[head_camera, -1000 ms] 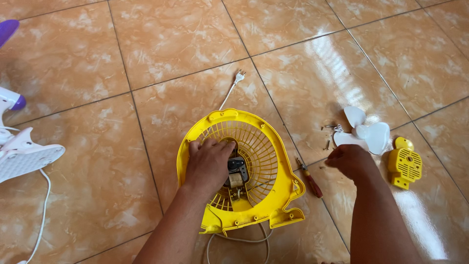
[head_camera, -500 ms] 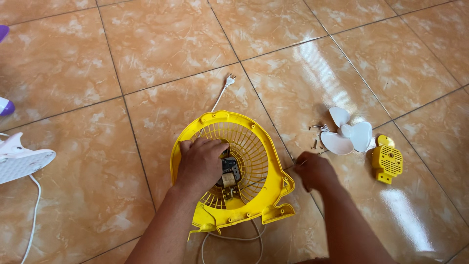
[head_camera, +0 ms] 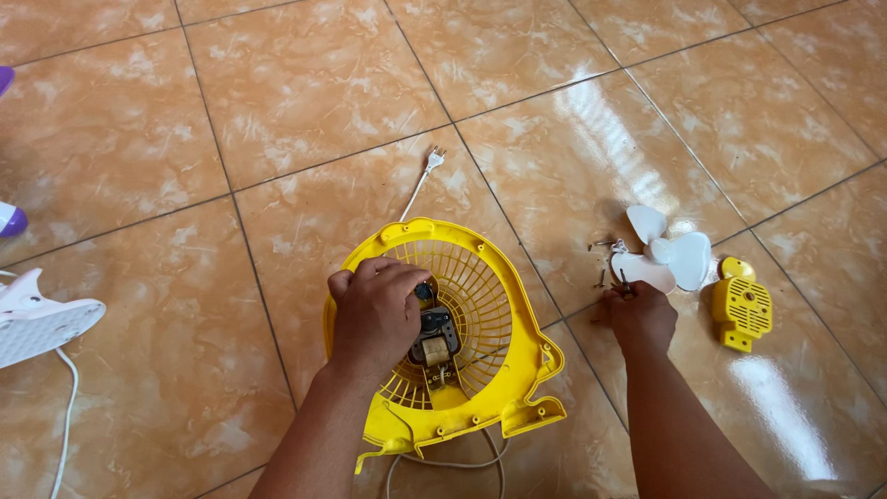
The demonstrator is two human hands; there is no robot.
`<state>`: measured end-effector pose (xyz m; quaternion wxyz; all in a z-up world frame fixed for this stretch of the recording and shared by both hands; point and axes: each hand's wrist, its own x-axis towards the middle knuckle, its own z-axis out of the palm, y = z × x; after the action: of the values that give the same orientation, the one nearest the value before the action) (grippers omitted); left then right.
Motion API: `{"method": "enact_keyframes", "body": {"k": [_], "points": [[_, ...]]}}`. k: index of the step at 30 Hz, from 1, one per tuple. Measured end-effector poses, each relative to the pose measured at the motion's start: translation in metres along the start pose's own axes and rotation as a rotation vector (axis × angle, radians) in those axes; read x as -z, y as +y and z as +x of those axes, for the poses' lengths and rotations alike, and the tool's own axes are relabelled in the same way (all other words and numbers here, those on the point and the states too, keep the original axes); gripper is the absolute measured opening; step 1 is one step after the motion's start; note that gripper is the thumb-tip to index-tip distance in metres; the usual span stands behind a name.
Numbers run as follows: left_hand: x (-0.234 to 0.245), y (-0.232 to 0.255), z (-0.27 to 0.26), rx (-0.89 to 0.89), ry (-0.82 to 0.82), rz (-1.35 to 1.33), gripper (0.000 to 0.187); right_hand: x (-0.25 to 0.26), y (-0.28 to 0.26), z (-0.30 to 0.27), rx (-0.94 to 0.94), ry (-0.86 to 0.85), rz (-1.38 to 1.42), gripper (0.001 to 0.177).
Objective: The person disassembles a yellow electric fan, removes the motor, and then reassembles it by securing the motor back into the fan housing with screws. The person uses a screwdriver to tighten the screws and reattaches the rear cover.
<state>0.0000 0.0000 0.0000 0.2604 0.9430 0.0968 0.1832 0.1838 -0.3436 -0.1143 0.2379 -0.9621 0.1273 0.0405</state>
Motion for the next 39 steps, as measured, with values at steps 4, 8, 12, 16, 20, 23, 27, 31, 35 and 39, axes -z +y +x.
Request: {"method": "enact_keyframes", "body": {"k": [4,8,12,16,20,23,27,31,35,39], "points": [[0.001,0.0,0.002,-0.006,0.011,-0.011,0.033,-0.013,0.007,0.006,0.026,0.052,-0.114,0.031],[0.004,0.007,0.005,-0.027,0.048,-0.052,0.033,-0.013,0.008,0.012,0.013,-0.014,-0.165,0.035],[0.01,0.021,0.009,-0.022,0.075,-0.128,0.025,0.003,-0.024,-0.007,0.084,-0.04,0.04,0.038],[0.016,0.041,0.015,0.044,0.063,-0.345,0.022,0.038,-0.095,-0.041,-0.015,-0.309,0.707,0.027],[0.02,0.062,0.019,0.178,-0.045,-0.82,0.029,0.065,-0.156,-0.101,-0.052,-0.64,1.115,0.017],[0.018,0.073,0.019,0.275,-0.095,-1.164,0.03,0.073,-0.181,-0.139,-0.04,-0.866,1.234,0.017],[0.017,0.065,0.017,0.359,-0.063,-1.393,0.023,0.077,-0.193,-0.156,-0.062,-1.014,1.285,0.016],[0.012,0.056,0.02,0.331,-0.033,-1.486,0.019,0.082,-0.198,-0.16,-0.058,-1.053,1.278,0.018],[0.009,0.051,0.018,0.363,-0.016,-1.486,0.017,0.093,-0.206,-0.161,0.011,-1.044,1.241,0.019],[0.017,0.046,0.025,0.37,0.119,-1.593,0.017,0.121,-0.216,-0.162,0.357,-0.827,0.958,0.04]]}}
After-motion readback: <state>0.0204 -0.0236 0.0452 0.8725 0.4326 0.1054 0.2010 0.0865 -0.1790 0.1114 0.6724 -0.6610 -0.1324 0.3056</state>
